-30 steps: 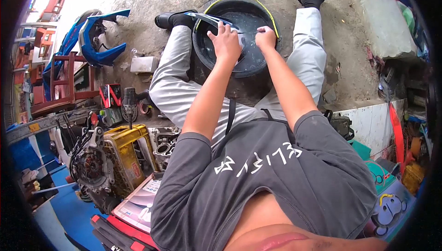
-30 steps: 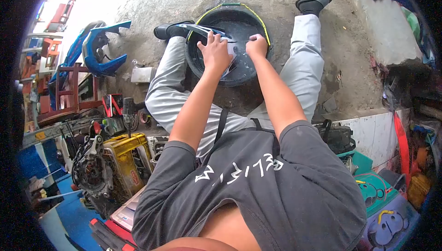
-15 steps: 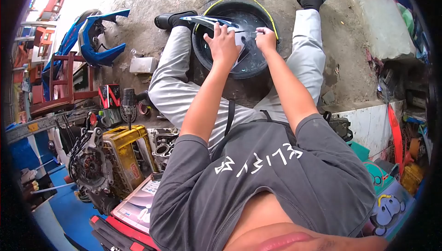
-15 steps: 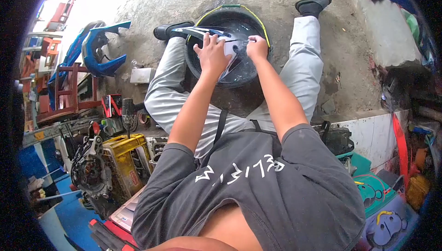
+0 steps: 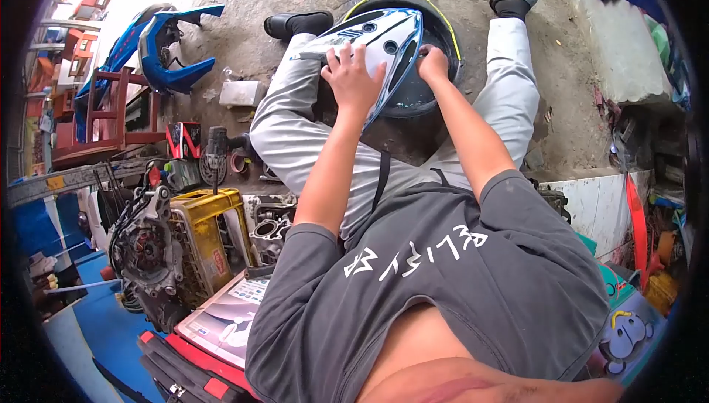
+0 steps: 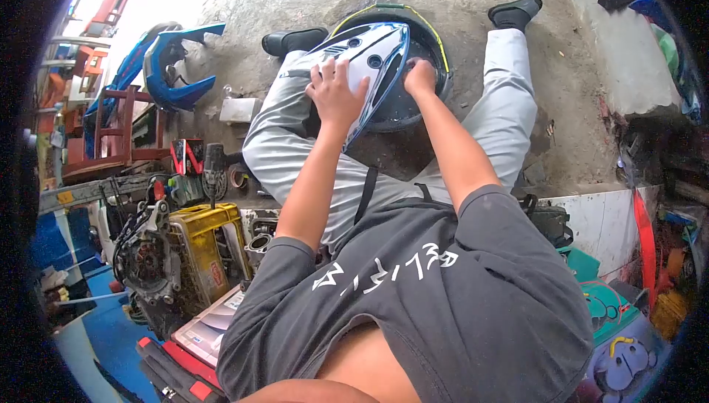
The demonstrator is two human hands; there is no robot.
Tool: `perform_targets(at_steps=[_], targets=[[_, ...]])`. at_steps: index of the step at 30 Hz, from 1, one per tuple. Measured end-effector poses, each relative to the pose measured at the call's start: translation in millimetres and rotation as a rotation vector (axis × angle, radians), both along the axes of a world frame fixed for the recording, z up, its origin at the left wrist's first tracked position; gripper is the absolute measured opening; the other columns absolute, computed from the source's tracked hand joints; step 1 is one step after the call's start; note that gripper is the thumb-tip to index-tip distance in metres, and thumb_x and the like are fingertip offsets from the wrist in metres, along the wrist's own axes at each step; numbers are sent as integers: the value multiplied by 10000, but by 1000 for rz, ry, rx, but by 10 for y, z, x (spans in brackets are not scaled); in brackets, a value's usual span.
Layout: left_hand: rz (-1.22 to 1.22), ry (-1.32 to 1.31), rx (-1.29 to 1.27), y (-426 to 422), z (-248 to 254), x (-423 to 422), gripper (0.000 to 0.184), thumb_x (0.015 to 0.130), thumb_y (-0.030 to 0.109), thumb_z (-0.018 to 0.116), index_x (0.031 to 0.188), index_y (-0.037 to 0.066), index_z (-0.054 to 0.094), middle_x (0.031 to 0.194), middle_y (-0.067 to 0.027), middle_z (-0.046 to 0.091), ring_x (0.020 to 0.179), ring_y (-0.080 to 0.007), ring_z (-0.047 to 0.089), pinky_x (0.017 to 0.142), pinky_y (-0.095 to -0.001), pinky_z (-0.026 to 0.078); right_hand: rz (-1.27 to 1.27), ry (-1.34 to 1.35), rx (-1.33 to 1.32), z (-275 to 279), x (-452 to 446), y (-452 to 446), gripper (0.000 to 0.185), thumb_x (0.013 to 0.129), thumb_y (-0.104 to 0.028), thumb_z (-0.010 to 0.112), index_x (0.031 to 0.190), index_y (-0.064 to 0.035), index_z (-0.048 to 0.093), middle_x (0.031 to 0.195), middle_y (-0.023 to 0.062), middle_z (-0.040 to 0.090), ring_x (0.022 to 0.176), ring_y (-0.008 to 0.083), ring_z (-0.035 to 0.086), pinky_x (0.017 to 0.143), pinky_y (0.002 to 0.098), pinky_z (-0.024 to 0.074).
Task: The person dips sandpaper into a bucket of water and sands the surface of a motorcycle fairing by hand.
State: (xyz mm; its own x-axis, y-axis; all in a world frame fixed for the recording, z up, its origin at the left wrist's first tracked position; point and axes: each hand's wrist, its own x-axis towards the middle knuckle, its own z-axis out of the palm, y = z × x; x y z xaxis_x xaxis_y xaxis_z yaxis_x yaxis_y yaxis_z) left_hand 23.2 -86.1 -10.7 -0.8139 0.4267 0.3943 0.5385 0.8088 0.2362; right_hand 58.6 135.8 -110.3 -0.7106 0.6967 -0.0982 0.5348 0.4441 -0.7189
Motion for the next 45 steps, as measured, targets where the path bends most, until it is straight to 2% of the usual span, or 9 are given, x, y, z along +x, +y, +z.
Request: perform_targets(at_steps=[8,17,23,28,33,36,37,42,45], targets=[[1,0,89,-39,-39,-20,659,921,547,787,1463,189,677,1546,-151,583,1488,-473,442,1085,-678,400,44,31,140,9,52,-12,341,835,-75,706,1158,-88,815,1193,255,759,1141,424,740,989,493,591],[-1,6,132,-59,-74,-27,701,923,567,771,1517,218,641,1554,-154,563,1474,-472,439,1080,-660,407,234,-207,162,25,-20,-8,351,874,-141,703,1199,-58,806,1237,278,768,1202,452,728,1033,500,585],[-23,12,140,-66,-66,-38,719,926,563,771,1544,229,624,1521,-152,559,1435,-478,456,1079,-657,419,170,-187,-42,190,8,-47,277,846,-178,723,1064,-50,838,1094,251,812,1079,436,777,970,496,612],[-12,-12,96,-34,-79,-44,729,935,563,761,1563,225,607,1511,-155,540,1426,-489,451,1059,-673,432,150,-50,-55,50,-22,-34,293,861,-204,703,1082,-60,830,1128,237,811,1096,429,777,963,491,608],[-9,30,-20,-16,-40,-50,757,951,571,742,1598,221,562,1498,-165,519,1409,-484,445,1039,-678,442,156,55,-107,-84,-60,7,271,905,-230,698,1079,-56,812,1044,228,813,1023,422,784,935,489,611],[-19,3,-113,9,-9,-56,768,955,597,735,1603,225,556,1510,-163,507,1421,-484,434,1049,-672,435,13,-66,-228,324,-24,-61,253,917,-228,717,1078,-58,813,1055,228,816,1031,422,786,945,487,610],[-25,-12,-150,36,29,-56,772,957,615,729,1604,231,558,1516,-163,497,1424,-485,430,1045,-670,440,-23,34,-146,63,-56,-19,262,927,-233,730,1099,-56,819,1073,230,820,1051,424,787,953,491,607],[-20,-51,-168,101,91,-65,777,953,620,740,1596,215,577,1546,-174,507,1463,-468,412,1081,-687,444,-175,65,-404,-330,-210,176,307,942,-231,713,1163,-47,821,1156,254,811,1143,426,770,1004,484,586],[-27,-16,-168,92,64,-72,784,943,611,758,1588,200,583,1536,-180,516,1455,-463,419,1083,-661,456,-189,63,-381,-17,-135,92,307,952,-240,714,1170,-51,820,1157,239,816,1147,413,772,1004,467,584]])
